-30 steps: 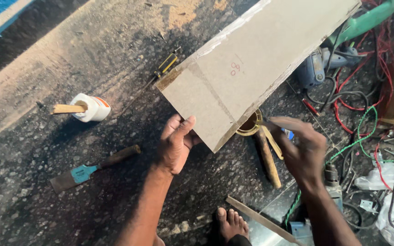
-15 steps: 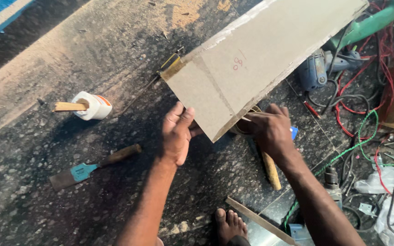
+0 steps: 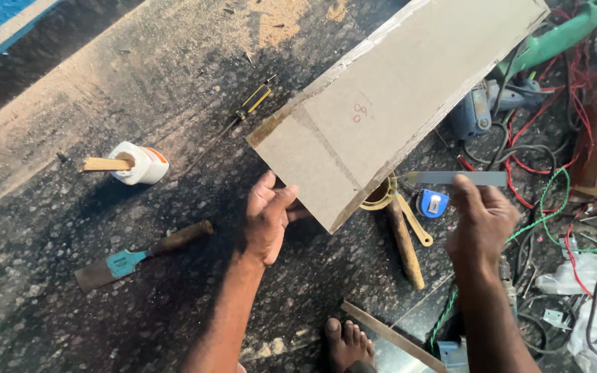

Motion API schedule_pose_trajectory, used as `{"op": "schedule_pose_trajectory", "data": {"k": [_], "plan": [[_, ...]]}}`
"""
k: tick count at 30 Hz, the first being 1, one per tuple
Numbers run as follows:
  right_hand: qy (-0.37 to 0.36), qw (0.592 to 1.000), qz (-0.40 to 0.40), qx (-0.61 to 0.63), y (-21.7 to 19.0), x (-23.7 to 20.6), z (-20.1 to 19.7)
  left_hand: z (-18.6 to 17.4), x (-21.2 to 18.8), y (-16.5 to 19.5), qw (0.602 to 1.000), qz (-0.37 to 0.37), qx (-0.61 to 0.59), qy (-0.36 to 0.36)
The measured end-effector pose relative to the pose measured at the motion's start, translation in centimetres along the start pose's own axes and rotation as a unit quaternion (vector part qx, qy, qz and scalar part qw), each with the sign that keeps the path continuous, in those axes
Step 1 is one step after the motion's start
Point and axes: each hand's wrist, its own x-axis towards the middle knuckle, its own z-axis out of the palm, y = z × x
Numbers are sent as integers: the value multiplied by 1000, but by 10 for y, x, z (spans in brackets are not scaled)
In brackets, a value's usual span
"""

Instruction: The person opens a paint can, then uses a brush to apply a brown finish to the edges and surface of a rectangular wooden board. The person also paints a larger wooden panel leaning against a blue wall.

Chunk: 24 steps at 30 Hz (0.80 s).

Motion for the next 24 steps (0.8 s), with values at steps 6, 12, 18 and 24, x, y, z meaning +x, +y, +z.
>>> {"op": "schedule_pose_trajectory", "data": {"k": [6,12,18,24], "plan": [[-126,980,-123,-89,-8,-40,-9,0,1,-14,999,-34,-32,14],[-233,773,-428,-406,-22,-92,38,7,-4,-14,999,-48,-5,0],[-200,798,-420,-383,-44,-79,39,10,-7,-10,999,-48,22,-4],[-243,774,-464,-355,-48,-92,51,13,-8,-9,998,-56,-17,-13]]}}
